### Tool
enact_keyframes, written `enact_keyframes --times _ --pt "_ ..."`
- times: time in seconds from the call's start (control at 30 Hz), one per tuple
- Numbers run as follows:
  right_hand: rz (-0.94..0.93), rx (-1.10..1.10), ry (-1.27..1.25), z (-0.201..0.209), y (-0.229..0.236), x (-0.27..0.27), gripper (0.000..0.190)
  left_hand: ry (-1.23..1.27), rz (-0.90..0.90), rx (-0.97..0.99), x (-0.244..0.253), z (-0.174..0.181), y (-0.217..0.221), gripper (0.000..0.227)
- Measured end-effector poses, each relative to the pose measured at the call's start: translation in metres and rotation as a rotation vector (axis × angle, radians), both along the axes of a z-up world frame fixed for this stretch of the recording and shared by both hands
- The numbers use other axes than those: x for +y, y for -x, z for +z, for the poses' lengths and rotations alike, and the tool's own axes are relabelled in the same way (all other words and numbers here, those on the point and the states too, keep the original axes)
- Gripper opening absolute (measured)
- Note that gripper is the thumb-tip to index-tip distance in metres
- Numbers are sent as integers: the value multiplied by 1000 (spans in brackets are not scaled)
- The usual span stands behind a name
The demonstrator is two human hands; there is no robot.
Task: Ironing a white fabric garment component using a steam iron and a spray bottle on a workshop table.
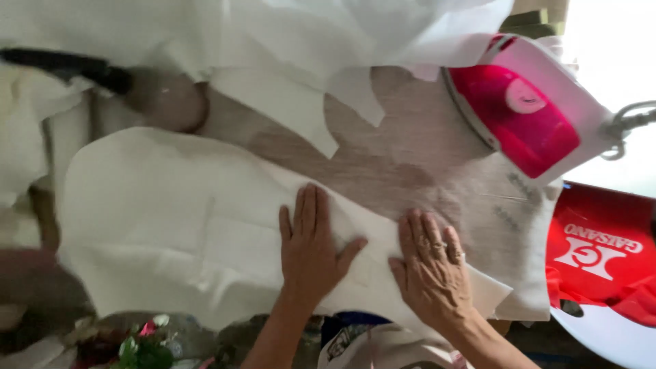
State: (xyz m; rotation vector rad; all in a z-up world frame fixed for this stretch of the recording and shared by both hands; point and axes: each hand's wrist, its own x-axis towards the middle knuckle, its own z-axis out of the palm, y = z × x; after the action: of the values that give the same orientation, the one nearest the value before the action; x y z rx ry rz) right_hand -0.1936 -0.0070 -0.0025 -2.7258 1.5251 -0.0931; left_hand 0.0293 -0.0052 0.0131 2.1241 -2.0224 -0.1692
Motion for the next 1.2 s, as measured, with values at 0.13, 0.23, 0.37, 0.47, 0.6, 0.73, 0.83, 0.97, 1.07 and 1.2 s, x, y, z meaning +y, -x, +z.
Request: enact_keyframes --times 0.13,0.23,0.37,0.47,0.6,0.73,0.83,0.97,1.07,1.2 --pt "-19 -77 5 -5 1 0 68 21 -29 61 -4 -1 -19 75" --pt "-4 -103 17 -5 3 0 68 38 -28 72 -2 -3 -20 79" --pt "-3 -127 12 -6 5 -1 70 39 -12 18 -3 0 -10 135" --pt "0 -82 27 -9 6 -2 72 56 -10 30 -2 0 -9 139" --pt "-6 -44 3 -17 11 -3 75 75 3 -10 -2 -5 -10 141" --pt "-1 -35 90 -34 18 -1 78 67 14 12 0 -2 -8 142" --pt "-44 27 61 -54 24 -4 83 47 33 -20 0 -4 -9 150" --pt "-67 94 65 -85 38 -9 87 26 59 65 0 4 -9 151" --pt "-100 2 221 -84 30 -3 79 54 67 115 -3 -3 -13 143" --pt "-85 10 289 -76 27 -3 78 171 87 140 -30 -11 -43 88"
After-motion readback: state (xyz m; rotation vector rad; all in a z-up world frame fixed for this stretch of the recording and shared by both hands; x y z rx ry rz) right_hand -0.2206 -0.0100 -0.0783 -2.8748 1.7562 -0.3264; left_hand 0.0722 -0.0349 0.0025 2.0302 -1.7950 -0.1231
